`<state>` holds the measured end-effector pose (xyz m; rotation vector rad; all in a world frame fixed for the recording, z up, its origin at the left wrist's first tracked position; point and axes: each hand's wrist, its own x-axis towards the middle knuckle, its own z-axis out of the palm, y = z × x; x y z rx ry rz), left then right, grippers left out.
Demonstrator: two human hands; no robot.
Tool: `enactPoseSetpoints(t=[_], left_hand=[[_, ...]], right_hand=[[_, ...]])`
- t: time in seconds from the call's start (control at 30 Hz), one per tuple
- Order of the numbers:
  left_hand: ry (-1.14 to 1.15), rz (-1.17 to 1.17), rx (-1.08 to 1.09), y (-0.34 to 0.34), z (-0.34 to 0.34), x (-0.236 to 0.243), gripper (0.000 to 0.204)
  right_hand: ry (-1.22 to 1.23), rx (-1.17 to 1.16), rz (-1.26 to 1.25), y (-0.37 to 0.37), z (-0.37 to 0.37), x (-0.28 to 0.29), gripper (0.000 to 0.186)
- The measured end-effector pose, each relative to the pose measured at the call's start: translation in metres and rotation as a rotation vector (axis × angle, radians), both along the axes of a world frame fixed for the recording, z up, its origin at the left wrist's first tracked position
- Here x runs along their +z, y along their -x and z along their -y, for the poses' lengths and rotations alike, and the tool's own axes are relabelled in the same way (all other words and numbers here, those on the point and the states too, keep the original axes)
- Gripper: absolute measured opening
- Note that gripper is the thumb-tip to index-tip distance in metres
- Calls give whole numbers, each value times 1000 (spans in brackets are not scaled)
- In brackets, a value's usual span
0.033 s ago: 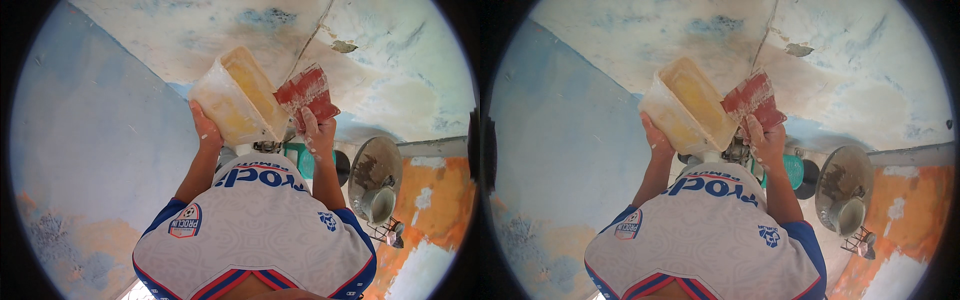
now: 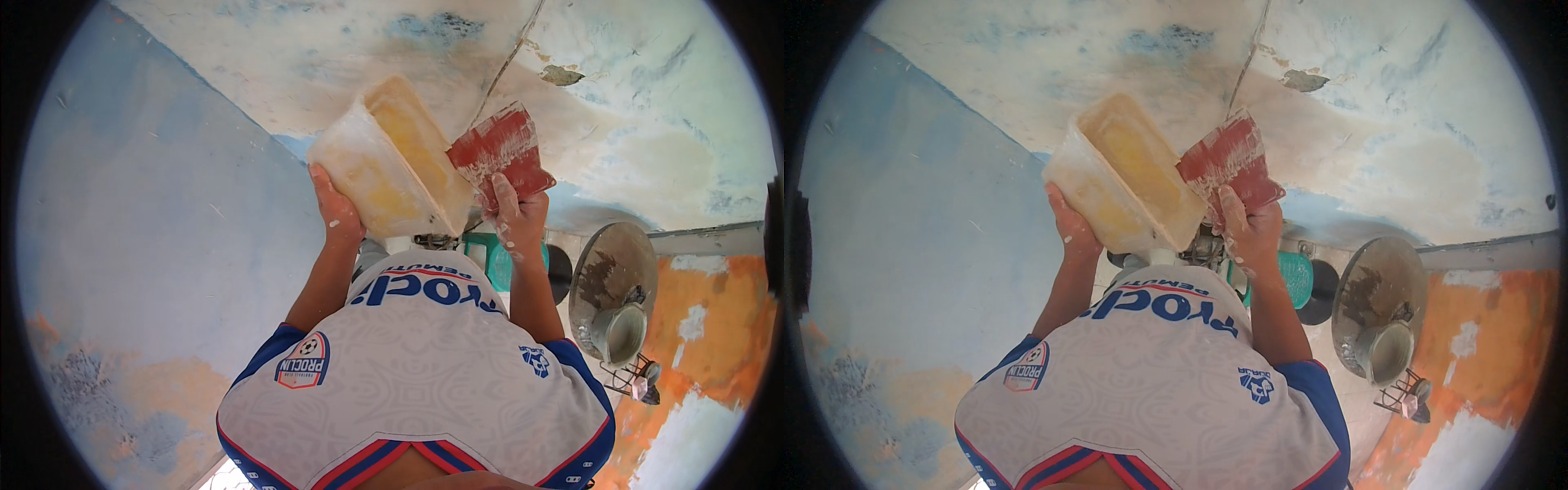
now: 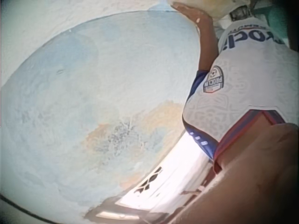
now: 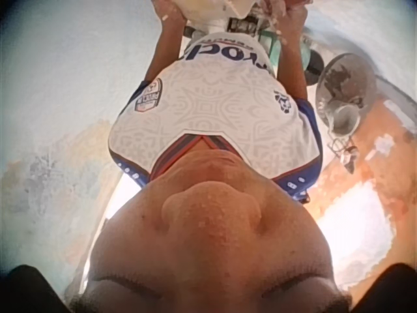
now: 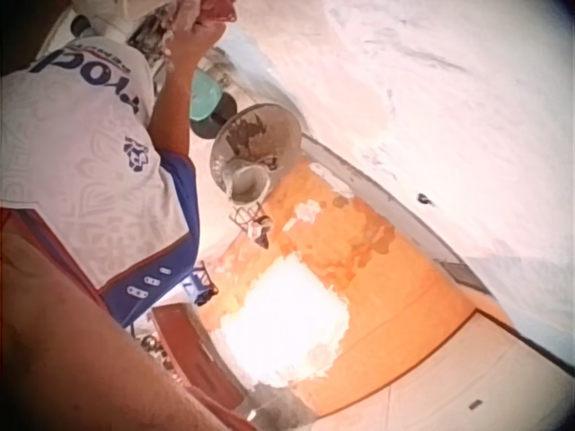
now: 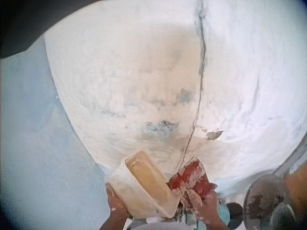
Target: The person applies plaster to a wall using a red scraper, repeatedly dipping the scraper into a container of plaster.
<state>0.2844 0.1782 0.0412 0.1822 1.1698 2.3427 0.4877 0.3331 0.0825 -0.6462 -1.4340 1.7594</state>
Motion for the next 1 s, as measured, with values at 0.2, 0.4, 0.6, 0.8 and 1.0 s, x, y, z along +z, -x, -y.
enactPoseSetpoints(t=[0.2,0.4,0.6,0.8,1.0], left_hand=[[12,-169,-16,8,6,-30,75],[-88,-130,-4,-2,10,-19,56],[146,-492,68,-14,16,-7,62],[60,-386,53,-16,14,-11,59],[42,-224,43,-13,17,-23,56]], right_hand=[[-118,-66,28,8,-1,-10,16],[-50,-33,-36,7,5,-8,15],[-157,-118,-44,29,6,11,14],[-60,-58,-93,41,8,14,15],[-204,-93,-122,51,6,14,16]])
